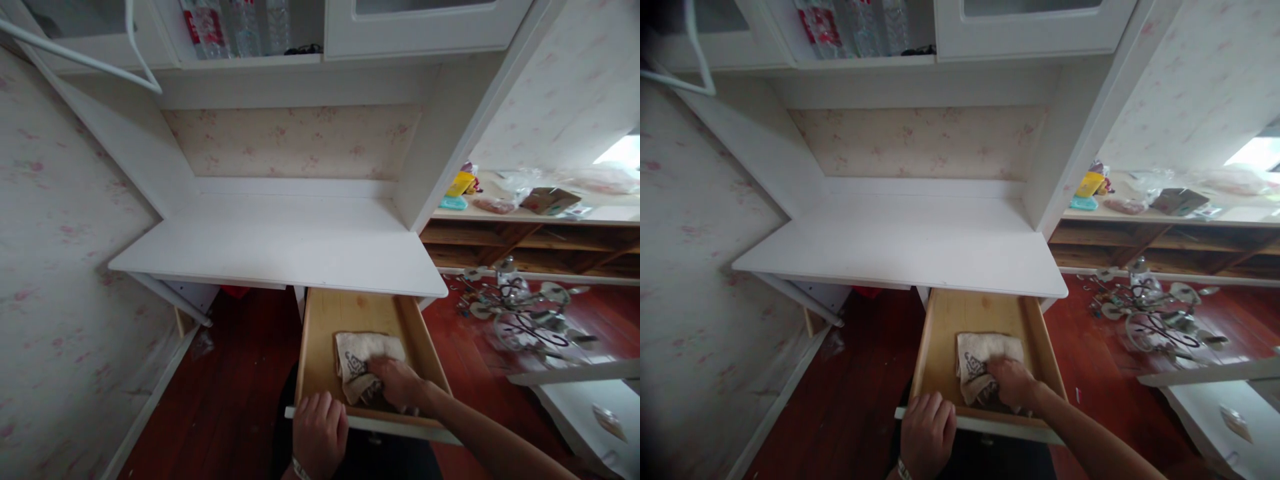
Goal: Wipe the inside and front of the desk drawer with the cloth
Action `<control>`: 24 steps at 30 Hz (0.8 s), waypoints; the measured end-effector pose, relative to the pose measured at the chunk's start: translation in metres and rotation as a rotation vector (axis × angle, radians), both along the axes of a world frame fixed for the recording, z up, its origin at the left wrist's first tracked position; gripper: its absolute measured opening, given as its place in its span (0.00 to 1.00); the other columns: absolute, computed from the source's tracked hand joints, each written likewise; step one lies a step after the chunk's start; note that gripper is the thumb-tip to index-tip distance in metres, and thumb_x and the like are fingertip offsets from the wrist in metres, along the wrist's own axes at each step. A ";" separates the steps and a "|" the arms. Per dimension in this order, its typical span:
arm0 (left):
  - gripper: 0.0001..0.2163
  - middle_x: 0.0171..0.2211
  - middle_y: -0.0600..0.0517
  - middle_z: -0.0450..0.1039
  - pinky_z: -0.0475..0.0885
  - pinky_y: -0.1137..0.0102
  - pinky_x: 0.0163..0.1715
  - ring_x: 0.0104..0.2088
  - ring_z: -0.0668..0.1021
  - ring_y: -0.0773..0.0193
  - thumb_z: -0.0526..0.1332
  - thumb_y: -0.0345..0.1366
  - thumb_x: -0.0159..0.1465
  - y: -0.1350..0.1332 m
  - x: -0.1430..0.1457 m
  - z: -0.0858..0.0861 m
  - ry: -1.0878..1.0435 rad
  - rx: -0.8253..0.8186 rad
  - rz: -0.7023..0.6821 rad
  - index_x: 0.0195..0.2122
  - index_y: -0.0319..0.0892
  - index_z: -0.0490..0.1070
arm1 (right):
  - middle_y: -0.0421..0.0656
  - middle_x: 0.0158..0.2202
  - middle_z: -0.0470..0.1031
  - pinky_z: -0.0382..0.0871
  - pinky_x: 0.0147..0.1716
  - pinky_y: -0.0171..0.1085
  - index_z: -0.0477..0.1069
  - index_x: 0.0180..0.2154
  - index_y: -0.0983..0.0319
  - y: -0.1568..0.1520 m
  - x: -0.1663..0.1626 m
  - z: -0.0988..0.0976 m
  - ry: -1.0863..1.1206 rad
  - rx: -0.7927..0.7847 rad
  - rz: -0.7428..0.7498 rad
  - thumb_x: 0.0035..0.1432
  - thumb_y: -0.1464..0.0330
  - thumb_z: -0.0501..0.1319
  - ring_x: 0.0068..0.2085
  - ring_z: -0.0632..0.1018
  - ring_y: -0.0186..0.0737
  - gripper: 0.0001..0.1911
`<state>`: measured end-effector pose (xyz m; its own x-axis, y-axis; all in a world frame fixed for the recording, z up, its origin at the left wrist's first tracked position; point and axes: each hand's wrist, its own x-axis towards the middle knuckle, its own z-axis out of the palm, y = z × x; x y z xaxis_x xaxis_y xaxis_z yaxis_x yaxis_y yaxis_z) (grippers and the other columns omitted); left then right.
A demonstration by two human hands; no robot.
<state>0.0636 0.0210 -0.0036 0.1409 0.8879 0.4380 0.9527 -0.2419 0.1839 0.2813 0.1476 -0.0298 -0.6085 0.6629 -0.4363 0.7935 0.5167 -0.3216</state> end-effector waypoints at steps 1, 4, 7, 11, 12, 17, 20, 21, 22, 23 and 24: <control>0.07 0.24 0.54 0.63 0.57 0.64 0.30 0.27 0.67 0.63 0.55 0.31 0.60 0.000 0.000 0.000 0.002 0.008 0.006 0.25 0.45 0.62 | 0.46 0.41 0.75 0.67 0.43 0.38 0.72 0.39 0.60 0.000 -0.013 0.000 -0.004 0.009 0.029 0.39 0.76 0.57 0.45 0.75 0.47 0.20; 0.08 0.23 0.54 0.63 0.57 0.64 0.30 0.26 0.67 0.63 0.55 0.31 0.60 0.000 0.002 0.001 -0.003 0.039 0.016 0.24 0.45 0.61 | 0.46 0.41 0.75 0.67 0.43 0.40 0.73 0.38 0.60 -0.002 -0.058 -0.003 0.009 0.050 0.135 0.39 0.74 0.59 0.45 0.75 0.48 0.19; 0.08 0.23 0.53 0.63 0.58 0.64 0.29 0.26 0.67 0.62 0.55 0.31 0.59 0.001 0.004 -0.001 -0.016 0.072 0.033 0.23 0.45 0.61 | 0.47 0.41 0.75 0.68 0.42 0.41 0.73 0.37 0.61 -0.004 -0.103 -0.010 0.050 0.105 0.206 0.40 0.69 0.60 0.44 0.74 0.49 0.17; 0.06 0.24 0.53 0.65 0.60 0.63 0.32 0.28 0.69 0.62 0.55 0.30 0.58 0.002 0.005 -0.008 -0.033 0.114 0.071 0.25 0.44 0.64 | 0.48 0.39 0.75 0.69 0.41 0.43 0.73 0.36 0.62 -0.001 -0.136 -0.019 0.025 0.129 0.158 0.40 0.66 0.62 0.43 0.74 0.50 0.17; 0.05 0.24 0.53 0.65 0.61 0.63 0.32 0.28 0.69 0.62 0.55 0.30 0.58 0.002 0.005 -0.011 -0.037 0.126 0.071 0.25 0.44 0.64 | 0.48 0.40 0.75 0.68 0.41 0.44 0.73 0.37 0.62 0.001 -0.138 -0.021 0.031 0.139 0.137 0.40 0.66 0.62 0.43 0.74 0.50 0.17; 0.03 0.25 0.53 0.66 0.61 0.64 0.32 0.28 0.70 0.62 0.56 0.31 0.58 0.004 0.002 -0.019 -0.061 0.164 0.025 0.27 0.45 0.65 | 0.49 0.44 0.72 0.67 0.40 0.48 0.69 0.42 0.60 0.027 -0.136 -0.019 0.027 0.228 0.024 0.43 0.67 0.60 0.46 0.71 0.51 0.20; 0.03 0.25 0.52 0.66 0.61 0.64 0.31 0.28 0.70 0.62 0.56 0.31 0.57 0.005 0.001 -0.017 -0.050 0.139 0.025 0.27 0.45 0.65 | 0.50 0.49 0.69 0.66 0.41 0.49 0.66 0.47 0.60 0.056 -0.138 -0.015 -0.015 0.258 -0.048 0.44 0.69 0.60 0.48 0.69 0.53 0.24; 0.04 0.25 0.52 0.66 0.60 0.64 0.31 0.27 0.69 0.62 0.56 0.31 0.57 0.005 0.001 -0.016 -0.046 0.133 0.029 0.26 0.45 0.64 | 0.50 0.51 0.67 0.66 0.41 0.50 0.66 0.48 0.59 0.066 -0.139 -0.015 -0.022 0.263 -0.059 0.44 0.69 0.60 0.49 0.69 0.53 0.25; 0.04 0.24 0.52 0.66 0.60 0.64 0.30 0.27 0.69 0.62 0.56 0.30 0.57 0.006 0.001 -0.015 -0.044 0.130 0.032 0.26 0.45 0.63 | 0.51 0.52 0.66 0.65 0.42 0.50 0.65 0.49 0.59 0.075 -0.140 -0.014 -0.028 0.266 -0.065 0.44 0.70 0.60 0.50 0.68 0.54 0.26; 0.05 0.24 0.53 0.66 0.60 0.64 0.30 0.26 0.69 0.62 0.56 0.30 0.57 0.006 0.002 -0.015 -0.043 0.133 0.035 0.25 0.45 0.63 | 0.51 0.53 0.65 0.65 0.43 0.51 0.64 0.50 0.59 0.084 -0.140 -0.014 -0.034 0.267 -0.068 0.44 0.70 0.60 0.51 0.67 0.54 0.27; 0.05 0.24 0.53 0.66 0.59 0.64 0.29 0.26 0.69 0.62 0.56 0.30 0.56 0.006 0.002 -0.015 -0.043 0.140 0.040 0.25 0.45 0.62 | 0.51 0.54 0.64 0.64 0.43 0.51 0.64 0.51 0.59 0.091 -0.139 -0.015 -0.040 0.265 -0.071 0.45 0.71 0.60 0.52 0.67 0.54 0.28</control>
